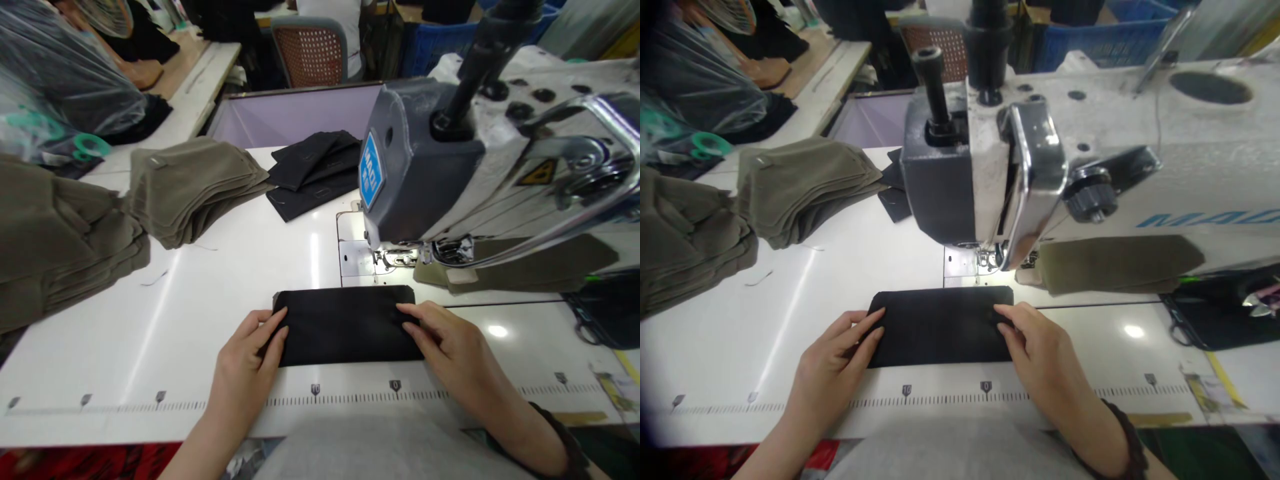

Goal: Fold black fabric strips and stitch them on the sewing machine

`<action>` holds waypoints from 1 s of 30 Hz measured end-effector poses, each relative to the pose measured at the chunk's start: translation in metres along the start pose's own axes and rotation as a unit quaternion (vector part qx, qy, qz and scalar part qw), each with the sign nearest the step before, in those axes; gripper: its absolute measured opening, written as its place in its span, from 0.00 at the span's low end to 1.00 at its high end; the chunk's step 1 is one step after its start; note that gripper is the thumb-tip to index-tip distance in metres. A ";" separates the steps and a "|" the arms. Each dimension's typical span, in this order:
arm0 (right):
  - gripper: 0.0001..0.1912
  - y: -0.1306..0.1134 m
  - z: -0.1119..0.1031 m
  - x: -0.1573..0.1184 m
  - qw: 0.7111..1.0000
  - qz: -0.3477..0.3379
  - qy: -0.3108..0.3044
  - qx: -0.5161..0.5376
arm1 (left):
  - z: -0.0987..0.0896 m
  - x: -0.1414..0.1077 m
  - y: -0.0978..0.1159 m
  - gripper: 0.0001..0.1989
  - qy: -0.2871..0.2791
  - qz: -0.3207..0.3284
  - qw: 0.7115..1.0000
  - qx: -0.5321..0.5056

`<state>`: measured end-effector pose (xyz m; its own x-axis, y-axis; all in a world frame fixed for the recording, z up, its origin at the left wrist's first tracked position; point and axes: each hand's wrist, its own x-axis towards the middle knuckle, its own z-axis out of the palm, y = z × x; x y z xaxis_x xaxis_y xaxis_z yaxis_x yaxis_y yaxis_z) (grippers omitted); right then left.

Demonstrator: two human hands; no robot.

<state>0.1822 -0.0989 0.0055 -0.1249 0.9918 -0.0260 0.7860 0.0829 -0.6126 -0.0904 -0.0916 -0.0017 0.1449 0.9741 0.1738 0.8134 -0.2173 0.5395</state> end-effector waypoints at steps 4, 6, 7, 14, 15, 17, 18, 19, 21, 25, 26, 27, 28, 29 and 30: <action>0.12 0.000 0.000 -0.001 1.000 0.003 0.001 0.017 | 0.000 0.000 -0.001 0.14 0.000 0.002 1.000 0.007; 0.11 0.001 0.000 -0.002 1.000 0.005 0.003 0.027 | 0.000 -0.001 -0.001 0.14 0.001 0.005 1.000 0.009; 0.11 0.001 0.000 -0.002 1.000 0.006 0.003 0.030 | 0.000 -0.001 -0.001 0.14 0.001 0.005 1.000 0.009; 0.12 0.003 0.001 -0.003 1.000 0.002 0.001 0.025 | -0.001 -0.001 0.001 0.14 0.003 0.000 1.000 0.009; 0.12 0.003 0.001 -0.003 1.000 0.000 0.002 0.025 | -0.001 -0.001 0.001 0.14 0.003 0.002 1.000 0.009; 0.12 0.003 0.001 -0.002 1.000 -0.004 0.005 0.024 | -0.001 -0.001 0.001 0.14 0.004 0.006 1.000 0.009; 0.12 0.003 0.001 -0.002 1.000 -0.004 0.005 0.022 | -0.001 0.000 0.001 0.14 0.004 0.009 1.000 0.009; 0.12 0.003 0.001 -0.001 1.000 -0.003 0.003 0.020 | 0.000 0.000 0.001 0.14 0.003 0.011 1.000 0.009; 0.13 0.003 0.001 -0.001 1.000 -0.001 -0.004 0.017 | 0.000 0.000 0.000 0.14 0.001 0.009 1.000 0.011; 0.12 0.002 0.001 -0.001 1.000 0.006 -0.008 0.013 | 0.001 -0.001 -0.001 0.14 -0.001 0.001 1.000 0.013; 0.12 0.002 0.001 -0.001 1.000 0.008 -0.009 0.012 | 0.001 -0.001 -0.002 0.14 -0.001 0.002 1.000 0.012; 0.12 0.001 0.001 0.000 1.000 0.009 -0.009 0.011 | 0.001 -0.001 -0.002 0.14 -0.001 0.003 1.000 0.009; 0.12 0.001 0.001 0.000 1.000 0.010 -0.010 0.009 | 0.001 -0.002 -0.002 0.13 0.000 0.004 1.000 0.005; 0.12 0.001 0.000 0.000 1.000 0.011 -0.012 0.007 | 0.001 -0.002 -0.002 0.13 0.001 0.004 1.000 0.000; 0.12 0.001 0.000 0.000 1.000 0.011 -0.013 0.006 | 0.001 -0.002 -0.002 0.13 0.002 0.004 1.000 -0.004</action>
<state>0.1828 -0.0988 0.0047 -0.1237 0.9905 -0.0604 0.7819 0.0598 -0.6206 -0.0916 -0.0926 -0.0035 0.1498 0.9720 0.1810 0.8075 -0.2259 0.5449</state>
